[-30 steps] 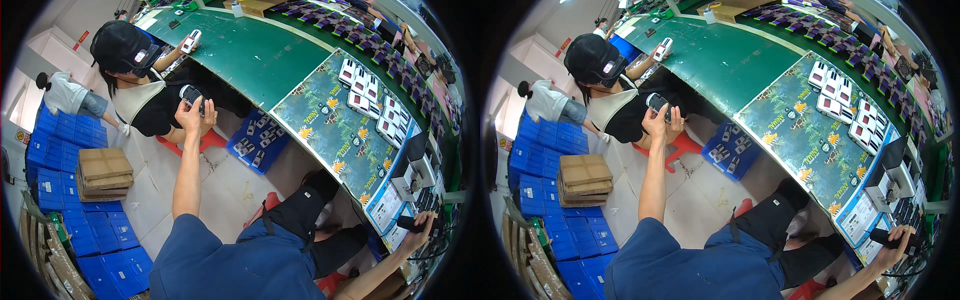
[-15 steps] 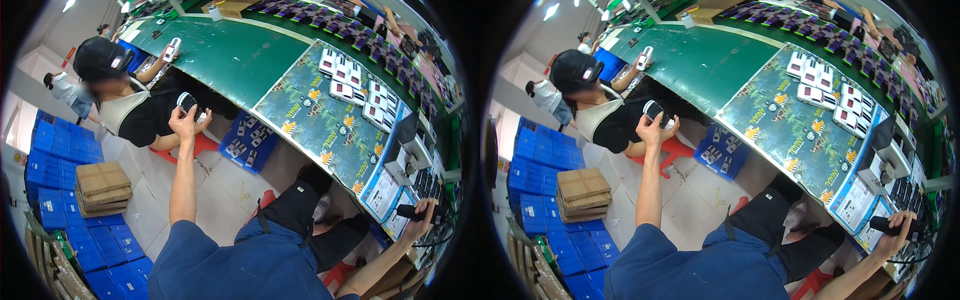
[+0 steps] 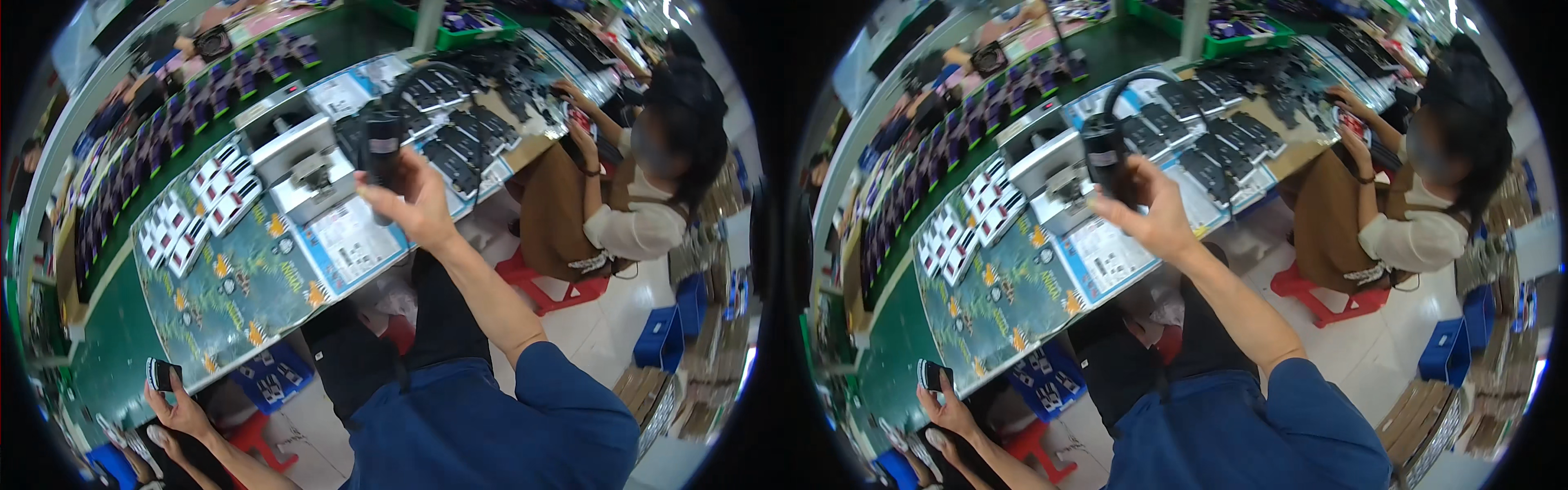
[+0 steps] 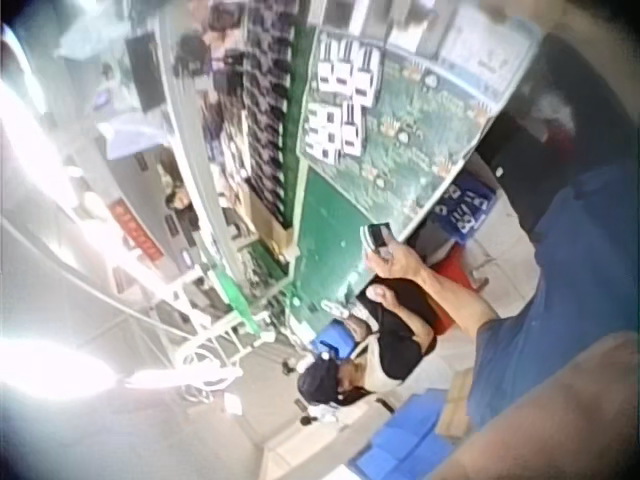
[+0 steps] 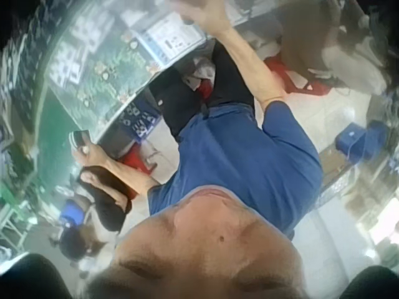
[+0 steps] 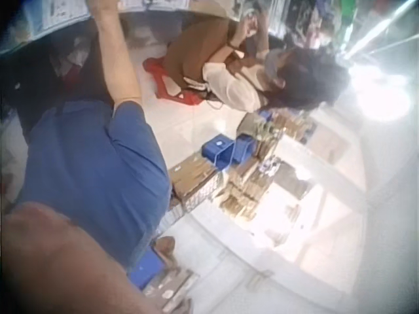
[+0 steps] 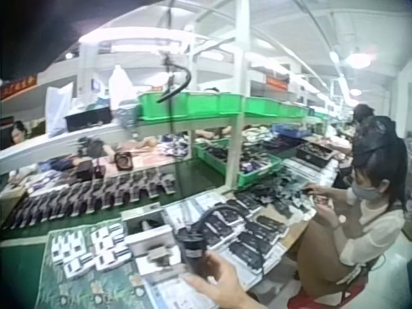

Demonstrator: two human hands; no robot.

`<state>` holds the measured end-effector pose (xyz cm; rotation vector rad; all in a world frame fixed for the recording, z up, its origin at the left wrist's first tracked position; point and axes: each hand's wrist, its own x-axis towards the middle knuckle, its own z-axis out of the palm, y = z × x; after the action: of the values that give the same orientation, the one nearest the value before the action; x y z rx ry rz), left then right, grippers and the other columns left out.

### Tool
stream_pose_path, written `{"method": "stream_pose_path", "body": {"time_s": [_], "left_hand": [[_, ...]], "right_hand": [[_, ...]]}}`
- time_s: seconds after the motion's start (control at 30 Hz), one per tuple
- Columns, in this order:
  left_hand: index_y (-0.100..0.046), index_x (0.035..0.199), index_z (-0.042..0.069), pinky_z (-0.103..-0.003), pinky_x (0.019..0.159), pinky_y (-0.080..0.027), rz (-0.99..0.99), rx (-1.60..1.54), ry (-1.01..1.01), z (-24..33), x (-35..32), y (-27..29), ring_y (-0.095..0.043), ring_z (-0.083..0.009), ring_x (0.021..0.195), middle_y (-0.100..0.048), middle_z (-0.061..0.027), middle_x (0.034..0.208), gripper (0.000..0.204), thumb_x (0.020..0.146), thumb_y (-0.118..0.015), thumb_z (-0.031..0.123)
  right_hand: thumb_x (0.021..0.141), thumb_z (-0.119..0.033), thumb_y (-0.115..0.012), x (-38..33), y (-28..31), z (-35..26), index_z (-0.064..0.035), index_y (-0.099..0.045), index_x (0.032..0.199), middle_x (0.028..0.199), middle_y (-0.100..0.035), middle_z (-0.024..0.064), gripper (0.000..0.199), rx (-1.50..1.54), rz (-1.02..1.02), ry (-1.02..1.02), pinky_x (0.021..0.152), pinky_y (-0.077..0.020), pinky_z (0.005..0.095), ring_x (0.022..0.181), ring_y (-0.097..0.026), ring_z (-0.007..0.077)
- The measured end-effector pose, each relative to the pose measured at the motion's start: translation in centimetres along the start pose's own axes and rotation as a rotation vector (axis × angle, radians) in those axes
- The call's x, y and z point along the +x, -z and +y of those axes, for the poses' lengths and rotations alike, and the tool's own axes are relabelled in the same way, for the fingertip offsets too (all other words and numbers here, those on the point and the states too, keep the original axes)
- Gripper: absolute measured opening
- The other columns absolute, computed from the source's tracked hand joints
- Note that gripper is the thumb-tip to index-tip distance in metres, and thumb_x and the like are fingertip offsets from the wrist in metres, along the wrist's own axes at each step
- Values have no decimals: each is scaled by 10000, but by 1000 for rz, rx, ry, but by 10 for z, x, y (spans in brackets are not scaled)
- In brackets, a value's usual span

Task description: Assembling small plastic toy cars using an electric screwdriver on a factory production line.

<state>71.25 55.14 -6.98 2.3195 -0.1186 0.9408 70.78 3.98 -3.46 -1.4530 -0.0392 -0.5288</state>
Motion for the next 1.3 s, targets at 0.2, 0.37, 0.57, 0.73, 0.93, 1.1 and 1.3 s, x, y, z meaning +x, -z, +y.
{"method": "stream_pose_path", "body": {"time_s": [0.2, 0.37, 0.57, 0.73, 0.93, 1.1, 1.3], "left_hand": [[-583, 1162, -40, -260, 799, -504, -104, -351, 137, 59, -6, -44, -577, -114, 882, -624, -60, 1018, 275, 908, -683, -3], [-588, 1221, -40, -264, 846, -502, -156, -546, 281, 86, -17, -90, -593, -118, 925, -656, -75, 1077, 338, 896, -679, -29], [-584, 1211, -55, -286, 882, -486, -105, -490, 236, 101, -30, -139, -592, -138, 938, -651, -69, 1057, 368, 864, -708, -54], [-622, 1191, -60, -298, 851, -534, -37, -558, 350, 78, -36, -137, -636, -156, 913, -683, -117, 1100, 320, 878, -688, -47], [-652, 1123, -44, -310, 827, -549, -17, -627, 402, 65, -42, -132, -646, -155, 905, -688, -117, 1076, 225, 900, -669, -21], [-648, 1134, -47, -297, 836, -544, -78, -600, 374, 66, -41, -129, -644, -147, 891, -690, -120, 1084, 262, 875, -685, -53], [-674, 1095, -23, -367, 914, -462, -182, -341, 13, 106, -24, -115, -601, -270, 1015, -618, -160, 1130, 356, 749, -741, -66]], "right_hand": [[856, 22, -661, -53, 104, -24, 46, -656, 857, 794, -680, 108, 24, -433, 509, 542, 620, -492, 252, 682, -618, 132], [672, -158, -829, -13, 127, -6, -71, -733, 862, 817, -674, 54, 230, -1198, 228, 368, 664, -502, 321, 779, -623, 219], [681, -265, -819, -13, 110, 16, -63, -714, 949, 966, -657, 65, 351, -1549, 52, 278, 730, -487, 357, 872, -611, 246], [674, -125, -822, -27, 122, 38, -36, -714, 958, 1001, -675, 83, 316, -1523, 127, 437, 711, -483, 373, 866, -633, 266], [666, -78, -824, -31, 119, 46, -40, -699, 1004, 1045, -682, 93, 362, -1529, 128, 432, 739, -457, 366, 912, -636, 267], [666, -76, -825, -35, 121, 46, -38, -698, 1001, 1060, -690, 90, 360, -1506, 166, 477, 745, -453, 367, 935, -633, 271], [674, -103, -804, -34, 112, 45, -41, -702, 960, 1049, -694, 87, 310, -1424, 130, 506, 795, -465, 381, 957, -631, 291]]}}
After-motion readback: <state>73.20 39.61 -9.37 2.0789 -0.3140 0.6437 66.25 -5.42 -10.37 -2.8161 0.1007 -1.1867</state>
